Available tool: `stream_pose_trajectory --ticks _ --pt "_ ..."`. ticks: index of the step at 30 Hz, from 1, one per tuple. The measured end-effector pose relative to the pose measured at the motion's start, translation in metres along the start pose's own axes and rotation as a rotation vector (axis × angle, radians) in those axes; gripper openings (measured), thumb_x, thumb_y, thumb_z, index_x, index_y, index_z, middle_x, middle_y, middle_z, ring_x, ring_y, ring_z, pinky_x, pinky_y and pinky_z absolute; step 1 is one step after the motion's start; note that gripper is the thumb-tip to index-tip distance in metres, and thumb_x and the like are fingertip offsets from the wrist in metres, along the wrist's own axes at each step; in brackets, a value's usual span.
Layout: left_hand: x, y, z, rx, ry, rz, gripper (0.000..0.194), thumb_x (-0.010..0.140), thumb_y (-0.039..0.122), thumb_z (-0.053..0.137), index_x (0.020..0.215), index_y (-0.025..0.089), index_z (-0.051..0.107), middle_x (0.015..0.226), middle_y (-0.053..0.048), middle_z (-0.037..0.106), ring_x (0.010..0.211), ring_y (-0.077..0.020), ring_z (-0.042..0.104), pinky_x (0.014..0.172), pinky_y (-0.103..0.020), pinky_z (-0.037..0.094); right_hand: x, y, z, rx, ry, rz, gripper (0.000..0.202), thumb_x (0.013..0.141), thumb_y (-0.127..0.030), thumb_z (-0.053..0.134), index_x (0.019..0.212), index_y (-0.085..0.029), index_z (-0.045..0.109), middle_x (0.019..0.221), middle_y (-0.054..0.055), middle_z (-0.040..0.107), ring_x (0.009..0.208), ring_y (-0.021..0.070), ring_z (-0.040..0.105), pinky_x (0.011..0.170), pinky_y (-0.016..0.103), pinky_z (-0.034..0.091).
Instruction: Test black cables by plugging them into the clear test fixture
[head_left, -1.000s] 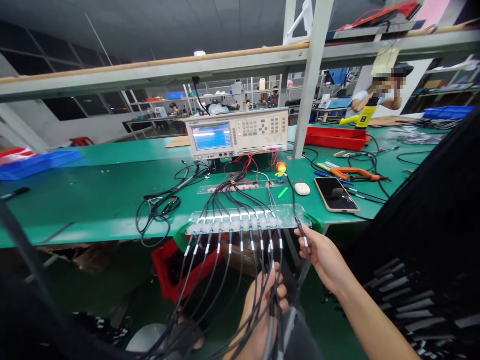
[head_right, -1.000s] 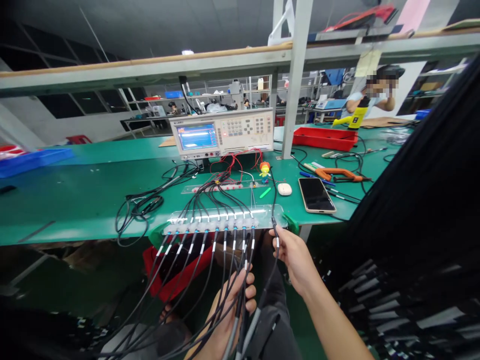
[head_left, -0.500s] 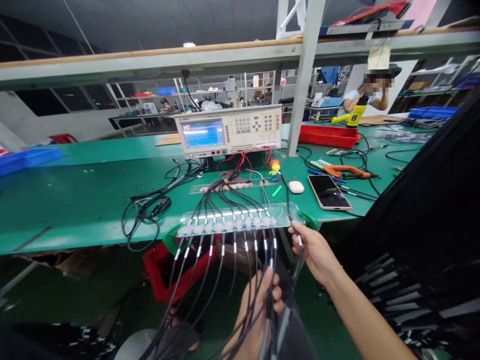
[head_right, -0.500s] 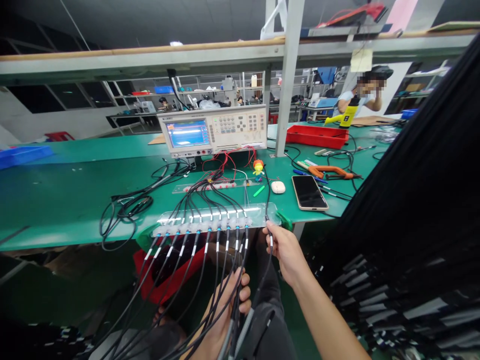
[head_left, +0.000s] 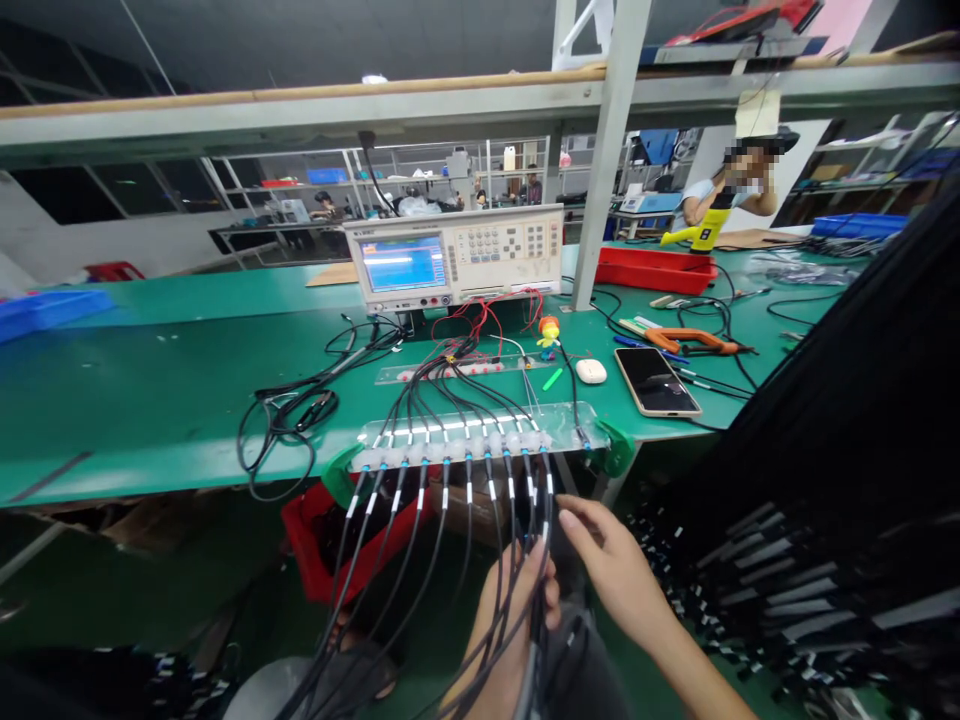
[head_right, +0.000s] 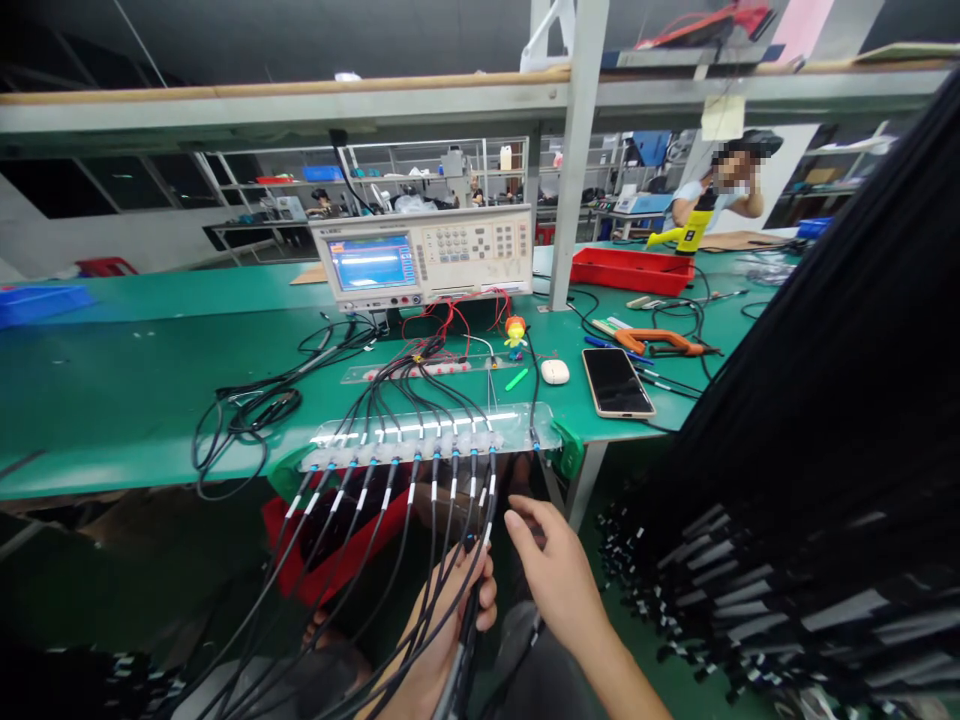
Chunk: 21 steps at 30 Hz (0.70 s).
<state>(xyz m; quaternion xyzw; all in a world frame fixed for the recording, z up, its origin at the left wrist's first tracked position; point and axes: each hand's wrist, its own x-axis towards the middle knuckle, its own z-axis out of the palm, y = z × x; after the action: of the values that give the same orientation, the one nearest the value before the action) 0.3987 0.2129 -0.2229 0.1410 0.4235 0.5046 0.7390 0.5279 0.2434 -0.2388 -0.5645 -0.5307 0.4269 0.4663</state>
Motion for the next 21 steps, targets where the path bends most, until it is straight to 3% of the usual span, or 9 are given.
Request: stream_pose_trajectory --ticks 3,5,8,10,14,21 --pt "-0.001 -0.003 0.003 -0.009 0.015 0.010 0.036 0.058 0.046 0.080 0.067 0.016 0.061 0.051 0.006 0.054 0.041 -0.0042 0.044 0.037 -0.014 0.033 -0.001 -0.014 0.009 0.223 -0.148 0.078 0.037 0.080 -0.055 0.059 0.077 -0.019 0.066 0.071 0.004 0.066 0.070 0.0192 0.061 0.070 0.030 0.047" --pt "0.002 -0.005 0.001 -0.019 0.047 0.015 0.036 0.057 0.044 0.081 0.070 0.016 0.063 0.052 0.006 0.055 0.043 -0.0046 0.047 0.039 -0.014 0.035 0.000 -0.022 0.010 0.312 -0.105 0.098 0.038 0.076 -0.055 0.064 0.068 -0.018 0.062 0.062 0.002 0.061 0.061 0.0159 0.056 0.062 0.027 0.044" --pt "0.007 -0.002 -0.006 -0.051 0.126 0.026 0.035 0.054 0.040 0.083 0.071 0.016 0.064 0.055 0.006 0.057 0.047 -0.0055 0.053 0.043 -0.014 0.042 0.008 -0.027 0.004 0.417 0.110 0.118 0.037 0.074 -0.054 0.068 0.077 -0.017 0.066 0.067 0.001 0.061 0.062 0.0130 0.052 0.060 0.024 0.041" --pt "0.010 0.002 -0.009 -0.081 0.175 0.030 0.035 0.052 0.038 0.085 0.071 0.016 0.064 0.056 0.006 0.058 0.049 -0.0056 0.054 0.046 -0.014 0.045 0.014 -0.029 -0.003 0.473 0.171 0.147 0.036 0.074 -0.053 0.067 0.084 -0.018 0.068 0.067 0.000 0.059 0.060 0.0112 0.049 0.058 0.022 0.040" --pt "0.011 0.010 -0.007 -0.120 0.222 0.009 0.027 0.058 0.028 0.082 0.073 0.015 0.064 0.055 0.006 0.059 0.046 -0.0055 0.054 0.044 -0.015 0.046 0.022 -0.033 -0.013 0.527 0.111 0.193 0.033 0.075 -0.049 0.068 0.083 -0.017 0.070 0.064 -0.002 0.053 0.057 0.0097 0.045 0.055 0.021 0.038" --pt "0.009 0.006 -0.004 -0.155 0.240 -0.008 0.013 0.070 0.022 0.073 0.072 0.014 0.062 0.056 0.005 0.058 0.046 -0.0054 0.053 0.043 -0.015 0.045 0.023 -0.033 -0.012 0.628 0.117 0.194 0.031 0.074 -0.046 0.071 0.082 -0.016 0.071 0.059 -0.003 0.048 0.055 0.0086 0.041 0.052 0.020 0.039"
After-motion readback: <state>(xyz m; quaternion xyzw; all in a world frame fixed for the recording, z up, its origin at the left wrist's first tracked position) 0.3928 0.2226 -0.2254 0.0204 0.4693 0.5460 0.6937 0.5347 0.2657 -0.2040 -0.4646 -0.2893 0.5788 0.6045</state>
